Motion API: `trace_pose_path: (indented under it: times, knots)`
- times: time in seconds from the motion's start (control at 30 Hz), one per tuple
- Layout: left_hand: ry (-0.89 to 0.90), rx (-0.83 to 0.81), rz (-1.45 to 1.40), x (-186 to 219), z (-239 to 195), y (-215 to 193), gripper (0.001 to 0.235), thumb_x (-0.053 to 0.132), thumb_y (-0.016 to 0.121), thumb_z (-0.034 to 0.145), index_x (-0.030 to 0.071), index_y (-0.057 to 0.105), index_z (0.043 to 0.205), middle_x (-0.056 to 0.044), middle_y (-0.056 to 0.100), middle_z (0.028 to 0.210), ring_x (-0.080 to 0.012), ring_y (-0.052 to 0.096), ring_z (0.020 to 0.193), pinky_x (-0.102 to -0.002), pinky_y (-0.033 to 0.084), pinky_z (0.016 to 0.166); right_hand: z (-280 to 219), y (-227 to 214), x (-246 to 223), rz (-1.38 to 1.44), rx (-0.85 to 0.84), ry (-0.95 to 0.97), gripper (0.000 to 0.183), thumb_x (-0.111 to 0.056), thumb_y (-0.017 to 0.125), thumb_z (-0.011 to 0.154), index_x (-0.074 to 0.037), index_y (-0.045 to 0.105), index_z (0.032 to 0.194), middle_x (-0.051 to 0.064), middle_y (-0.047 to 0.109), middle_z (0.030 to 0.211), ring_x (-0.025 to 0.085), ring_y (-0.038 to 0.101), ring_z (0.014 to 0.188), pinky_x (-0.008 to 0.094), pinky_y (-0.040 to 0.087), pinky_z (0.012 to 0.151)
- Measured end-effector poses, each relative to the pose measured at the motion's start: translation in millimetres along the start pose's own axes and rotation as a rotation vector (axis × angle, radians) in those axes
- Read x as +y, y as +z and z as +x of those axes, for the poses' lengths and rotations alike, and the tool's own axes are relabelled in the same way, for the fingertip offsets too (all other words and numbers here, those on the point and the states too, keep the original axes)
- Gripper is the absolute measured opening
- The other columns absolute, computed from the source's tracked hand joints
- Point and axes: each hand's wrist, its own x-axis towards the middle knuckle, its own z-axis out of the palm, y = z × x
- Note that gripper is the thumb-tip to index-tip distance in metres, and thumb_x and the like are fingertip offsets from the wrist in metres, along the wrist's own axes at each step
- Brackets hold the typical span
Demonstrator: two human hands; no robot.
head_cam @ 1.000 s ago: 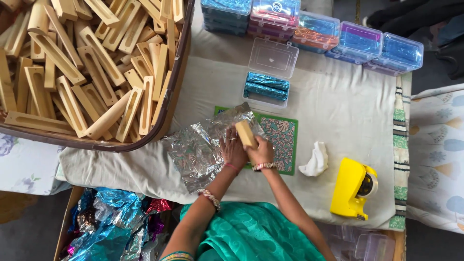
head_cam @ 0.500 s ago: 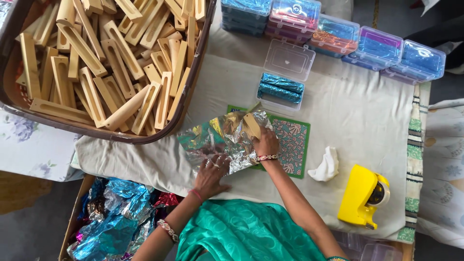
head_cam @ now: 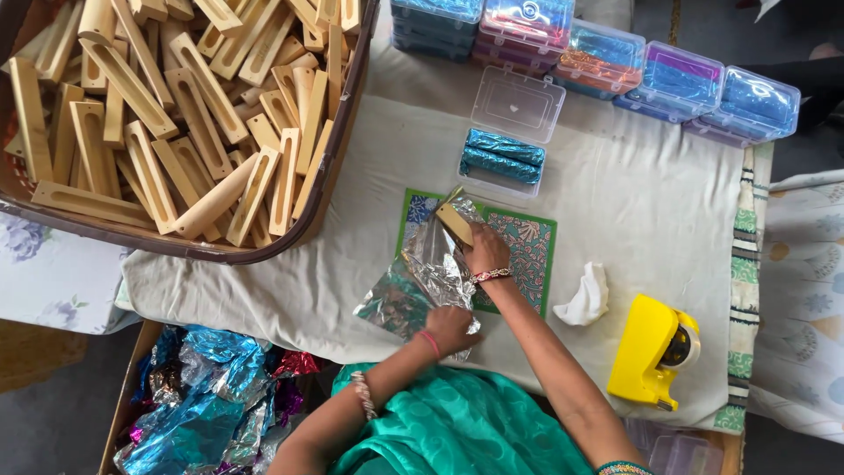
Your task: The person wraps a wooden handle with a sheet of colored foil, folds the foil over it, and sets the wrapped handle with a row of finished ones. The person then takes unwrapped wooden handles from a large basket one at a time and wipes each handle with a white cloth, placing the wiped handles on the table.
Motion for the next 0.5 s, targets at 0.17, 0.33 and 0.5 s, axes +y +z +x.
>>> trace_pose_path:
  times: [0.17, 0.33, 0.5]
  knots:
    - [-0.134, 0.229, -0.127, -50, 6, -73, 0.029, 0.039, 0.068, 0.091, 0.011, 0.075, 0.098, -0.015, 0.075, 0.093, -0.0377, 0.072, 0.090, -0.050, 0.057, 0.078, -10, -9, -11, -0.028, -0.025, 0.027, 0.050, -0.012, 0.078, 0.078, -0.007, 0.064, 0.126, 0.015, 0.069, 0.116, 0.033, 0.068, 0.107, 0.045, 0.058, 0.086]
    - [-0.113, 0.731, -0.139, -97, 45, -99, 0.036, 0.029, 0.073, 0.086, 0.006, 0.068, 0.114, -0.018, 0.070, 0.114, -0.0386, 0.066, 0.104, -0.049, 0.054, 0.087, -13, -21, -13, -0.022, -0.005, 0.026, 0.054, -0.014, 0.078, 0.079, -0.006, 0.063, 0.130, 0.015, 0.068, 0.116, 0.032, 0.067, 0.107, 0.048, 0.057, 0.082]
    - [-0.108, 0.637, -0.100, -131, 80, -79, 0.066, 0.040, 0.080, 0.079, 0.000, 0.060, 0.127, -0.021, 0.068, 0.116, -0.0388, 0.064, 0.109, -0.048, 0.053, 0.091, -55, -6, 49, 0.156, 0.416, 0.246, 0.045, -0.030, 0.081, 0.091, -0.005, 0.069, 0.126, 0.016, 0.071, 0.112, 0.032, 0.069, 0.105, 0.044, 0.057, 0.089]
